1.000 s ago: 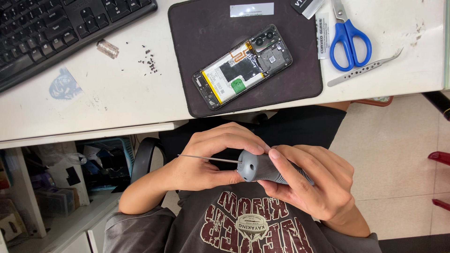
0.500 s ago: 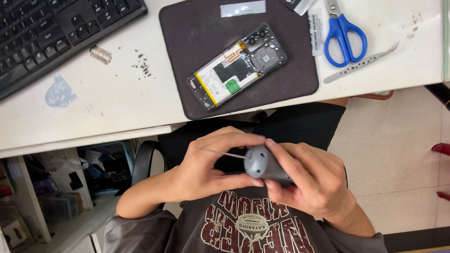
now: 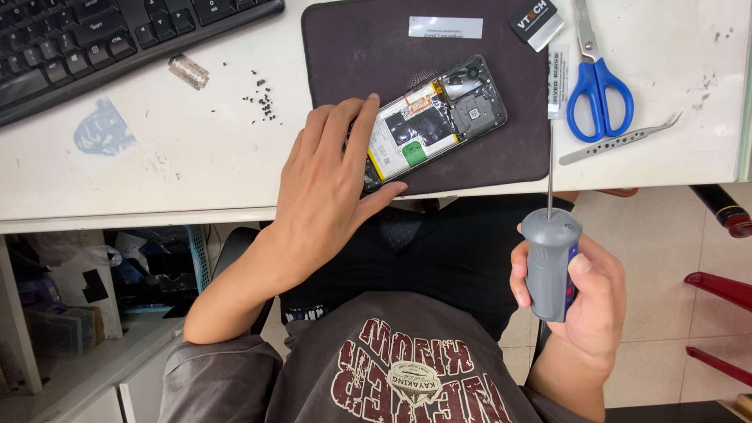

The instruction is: The person uses a screwdriver to remove screws from a disassembled smartphone. They work on both the front and back sections of the device, carefully unscrewing components and placing the screws on the table.

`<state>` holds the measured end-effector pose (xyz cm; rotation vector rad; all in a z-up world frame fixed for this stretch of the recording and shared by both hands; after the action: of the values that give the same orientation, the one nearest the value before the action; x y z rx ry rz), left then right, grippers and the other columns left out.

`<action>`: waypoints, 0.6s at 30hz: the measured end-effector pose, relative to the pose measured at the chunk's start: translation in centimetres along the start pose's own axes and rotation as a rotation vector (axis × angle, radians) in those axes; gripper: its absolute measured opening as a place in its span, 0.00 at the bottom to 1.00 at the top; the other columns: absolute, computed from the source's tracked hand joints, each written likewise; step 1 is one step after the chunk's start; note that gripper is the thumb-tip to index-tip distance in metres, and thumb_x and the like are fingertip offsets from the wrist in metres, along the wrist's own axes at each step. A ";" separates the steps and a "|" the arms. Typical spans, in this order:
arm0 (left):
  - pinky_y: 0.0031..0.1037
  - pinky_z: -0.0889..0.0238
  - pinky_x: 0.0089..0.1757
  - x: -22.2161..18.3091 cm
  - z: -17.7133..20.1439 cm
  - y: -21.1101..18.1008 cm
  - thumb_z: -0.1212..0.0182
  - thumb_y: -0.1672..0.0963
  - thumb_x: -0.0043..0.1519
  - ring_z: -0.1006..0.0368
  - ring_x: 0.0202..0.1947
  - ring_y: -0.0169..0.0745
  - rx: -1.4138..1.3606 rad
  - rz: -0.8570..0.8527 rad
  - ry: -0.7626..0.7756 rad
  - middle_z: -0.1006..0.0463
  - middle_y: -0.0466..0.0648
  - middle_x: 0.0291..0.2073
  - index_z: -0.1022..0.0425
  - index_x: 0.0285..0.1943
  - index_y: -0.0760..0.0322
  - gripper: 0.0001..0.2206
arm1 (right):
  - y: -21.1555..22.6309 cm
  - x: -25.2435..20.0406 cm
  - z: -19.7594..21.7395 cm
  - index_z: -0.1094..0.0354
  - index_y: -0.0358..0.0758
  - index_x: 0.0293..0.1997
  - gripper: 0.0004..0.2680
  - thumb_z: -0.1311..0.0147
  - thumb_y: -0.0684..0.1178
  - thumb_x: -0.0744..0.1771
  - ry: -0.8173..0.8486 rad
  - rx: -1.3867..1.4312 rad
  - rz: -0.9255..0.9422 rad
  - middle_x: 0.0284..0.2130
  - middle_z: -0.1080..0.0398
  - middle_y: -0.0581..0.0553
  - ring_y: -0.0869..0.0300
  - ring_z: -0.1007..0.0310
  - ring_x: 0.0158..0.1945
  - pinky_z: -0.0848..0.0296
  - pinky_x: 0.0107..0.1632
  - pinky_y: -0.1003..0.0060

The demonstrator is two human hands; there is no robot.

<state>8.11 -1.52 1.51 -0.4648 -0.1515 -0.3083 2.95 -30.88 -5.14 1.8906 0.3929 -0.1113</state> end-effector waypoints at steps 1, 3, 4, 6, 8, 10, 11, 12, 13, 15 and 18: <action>0.43 0.38 0.58 0.2 0.1 0.1 0.21 0.53 0.53 0.37 0.60 0.60 -0.029 -0.006 0.018 0.34 0.61 0.61 0.41 0.71 0.80 0.41 | -0.2 0.1 0.2 0.37 0.15 0.60 0.24 0.51 0.57 0.70 -0.011 -0.004 -0.011 0.34 0.30 0.27 0.52 0.31 0.26 0.32 0.28 0.62; 0.42 0.37 0.57 0.4 0.5 0.4 0.21 0.54 0.52 0.36 0.58 0.59 -0.085 -0.007 0.057 0.34 0.60 0.60 0.40 0.72 0.78 0.41 | -0.3 0.3 0.3 0.38 0.15 0.60 0.24 0.53 0.57 0.71 -0.035 -0.019 -0.017 0.35 0.30 0.28 0.52 0.31 0.27 0.32 0.29 0.63; 0.42 0.37 0.57 0.5 0.8 0.7 0.21 0.55 0.50 0.36 0.59 0.59 -0.112 -0.013 0.074 0.34 0.60 0.60 0.39 0.71 0.77 0.42 | -0.2 0.3 0.1 0.37 0.16 0.60 0.23 0.53 0.57 0.71 -0.044 -0.030 -0.009 0.35 0.30 0.29 0.53 0.31 0.27 0.32 0.30 0.63; 0.42 0.37 0.58 0.5 1.2 1.3 0.21 0.55 0.46 0.36 0.59 0.59 -0.168 -0.027 0.107 0.34 0.59 0.60 0.38 0.69 0.76 0.42 | 0.3 0.3 -0.5 0.35 0.18 0.57 0.21 0.51 0.55 0.70 -0.074 -0.175 0.029 0.35 0.29 0.31 0.55 0.30 0.29 0.31 0.31 0.65; 0.42 0.37 0.58 0.2 1.5 1.7 0.21 0.56 0.47 0.36 0.60 0.59 -0.203 -0.058 0.131 0.34 0.58 0.61 0.38 0.70 0.75 0.42 | 0.9 -0.3 -1.4 0.31 0.21 0.54 0.17 0.48 0.52 0.69 -0.117 -0.440 0.089 0.35 0.27 0.35 0.58 0.30 0.30 0.30 0.33 0.66; 0.43 0.37 0.59 -0.1 1.4 2.1 0.21 0.56 0.49 0.36 0.60 0.59 -0.195 -0.102 0.134 0.34 0.58 0.63 0.38 0.70 0.73 0.40 | 2.0 -0.7 -2.4 0.29 0.23 0.54 0.15 0.44 0.48 0.67 -0.152 -0.877 0.210 0.32 0.27 0.39 0.61 0.29 0.28 0.31 0.32 0.68; 0.43 0.37 0.59 -0.1 1.2 2.2 0.21 0.56 0.50 0.36 0.61 0.59 -0.169 -0.131 0.124 0.35 0.58 0.64 0.37 0.69 0.71 0.38 | 2.4 -0.9 -2.8 0.28 0.24 0.54 0.14 0.42 0.46 0.66 -0.169 -1.096 0.269 0.31 0.27 0.40 0.62 0.29 0.28 0.32 0.32 0.69; 0.43 0.37 0.59 -0.2 1.0 2.3 0.21 0.55 0.51 0.36 0.61 0.59 -0.145 -0.161 0.113 0.35 0.58 0.65 0.36 0.69 0.68 0.37 | 2.5 -0.9 -2.9 0.28 0.25 0.54 0.14 0.41 0.45 0.66 -0.165 -1.121 0.275 0.30 0.27 0.40 0.63 0.29 0.28 0.32 0.32 0.70; 0.42 0.37 0.59 -0.2 1.0 2.6 0.21 0.55 0.51 0.36 0.62 0.59 -0.163 -0.169 0.108 0.35 0.57 0.66 0.36 0.70 0.68 0.38 | 2.5 -1.0 -3.0 0.28 0.26 0.54 0.14 0.40 0.45 0.66 -0.162 -1.146 0.280 0.30 0.27 0.41 0.63 0.29 0.28 0.32 0.32 0.70; 0.42 0.37 0.60 -0.2 1.0 2.9 0.21 0.54 0.51 0.36 0.62 0.58 -0.201 -0.184 0.098 0.35 0.56 0.67 0.37 0.72 0.67 0.39 | 2.4 -1.1 -3.0 0.28 0.28 0.55 0.14 0.39 0.45 0.66 -0.153 -1.175 0.288 0.30 0.27 0.41 0.64 0.28 0.29 0.32 0.33 0.71; 0.46 0.38 0.61 -0.2 1.4 3.2 0.20 0.53 0.47 0.38 0.63 0.63 -0.299 -0.109 -0.013 0.37 0.61 0.64 0.45 0.71 0.77 0.46 | 3.0 -0.8 -2.3 0.28 0.28 0.57 0.15 0.39 0.46 0.67 -0.137 -1.209 0.298 0.32 0.26 0.40 0.63 0.26 0.31 0.31 0.35 0.72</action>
<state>8.86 1.94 1.35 -0.7560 -0.1444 -0.4380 2.93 -29.87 -1.43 0.7185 0.0282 0.1710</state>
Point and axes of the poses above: each hand's wrist, its own x-axis towards the middle knuckle, its own z-axis out of the back of the hand, y = z × x, the point moved 6 cm from there along x, towards the middle knuckle
